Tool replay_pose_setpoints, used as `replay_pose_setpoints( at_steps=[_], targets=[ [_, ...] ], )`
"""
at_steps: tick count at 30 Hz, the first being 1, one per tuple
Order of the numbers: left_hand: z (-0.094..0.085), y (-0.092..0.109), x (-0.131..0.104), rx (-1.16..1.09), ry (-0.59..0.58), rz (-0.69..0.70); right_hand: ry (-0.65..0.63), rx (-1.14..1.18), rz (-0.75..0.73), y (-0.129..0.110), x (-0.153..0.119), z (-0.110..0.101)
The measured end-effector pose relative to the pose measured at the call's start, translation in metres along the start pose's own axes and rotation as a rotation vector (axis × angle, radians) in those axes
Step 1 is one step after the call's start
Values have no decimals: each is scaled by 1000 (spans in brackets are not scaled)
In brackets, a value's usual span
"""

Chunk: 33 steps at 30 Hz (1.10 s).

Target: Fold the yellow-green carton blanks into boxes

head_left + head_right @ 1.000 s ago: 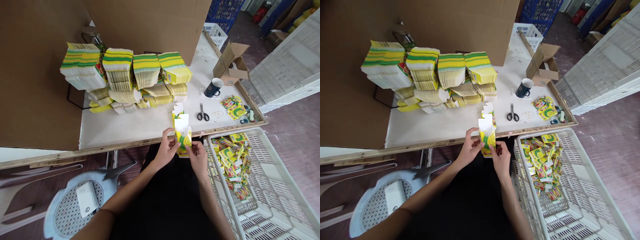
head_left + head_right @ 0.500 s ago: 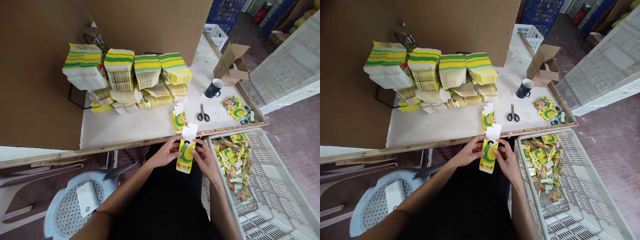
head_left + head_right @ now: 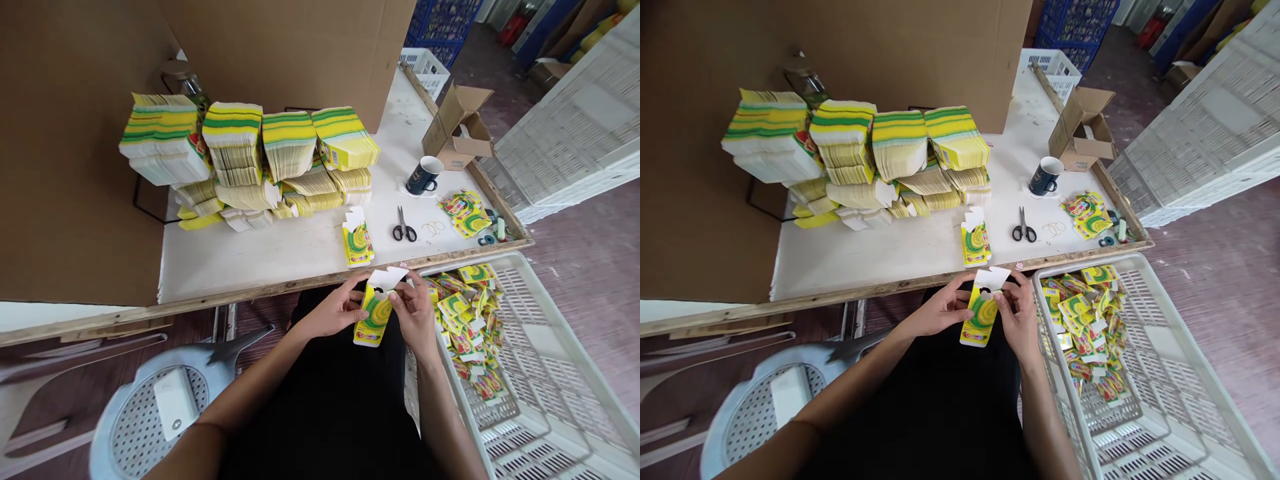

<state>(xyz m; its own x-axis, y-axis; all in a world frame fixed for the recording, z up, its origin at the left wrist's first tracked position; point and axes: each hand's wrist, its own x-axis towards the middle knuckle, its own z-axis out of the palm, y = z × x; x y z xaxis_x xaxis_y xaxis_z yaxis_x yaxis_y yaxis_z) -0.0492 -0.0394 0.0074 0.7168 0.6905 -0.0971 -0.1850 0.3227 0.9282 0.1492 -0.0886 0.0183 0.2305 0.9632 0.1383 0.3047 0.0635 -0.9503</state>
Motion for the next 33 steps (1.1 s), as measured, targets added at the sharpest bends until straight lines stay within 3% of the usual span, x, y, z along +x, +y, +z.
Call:
replay_pose_setpoints(
  at_steps=[4,9,11,17,26,33],
  targets=[
    [0,0,1,63,128,50,-72,-72,-86,-8,5,-7],
    [3,-2,1,167,195,87,-212,-34,143,-11,6,-4],
    [5,-3,0,191,191,96,-225,-37,169,-10,6,0],
    [3,-4,0,114,91,99,-158,-189,132,-10,11,5],
    [4,3,0,-88,141,42,-86,-205,12,-10,8,5],
    [25,-14,13,-25,179,95,-10,-75,-24,1,3,4]
  ],
)
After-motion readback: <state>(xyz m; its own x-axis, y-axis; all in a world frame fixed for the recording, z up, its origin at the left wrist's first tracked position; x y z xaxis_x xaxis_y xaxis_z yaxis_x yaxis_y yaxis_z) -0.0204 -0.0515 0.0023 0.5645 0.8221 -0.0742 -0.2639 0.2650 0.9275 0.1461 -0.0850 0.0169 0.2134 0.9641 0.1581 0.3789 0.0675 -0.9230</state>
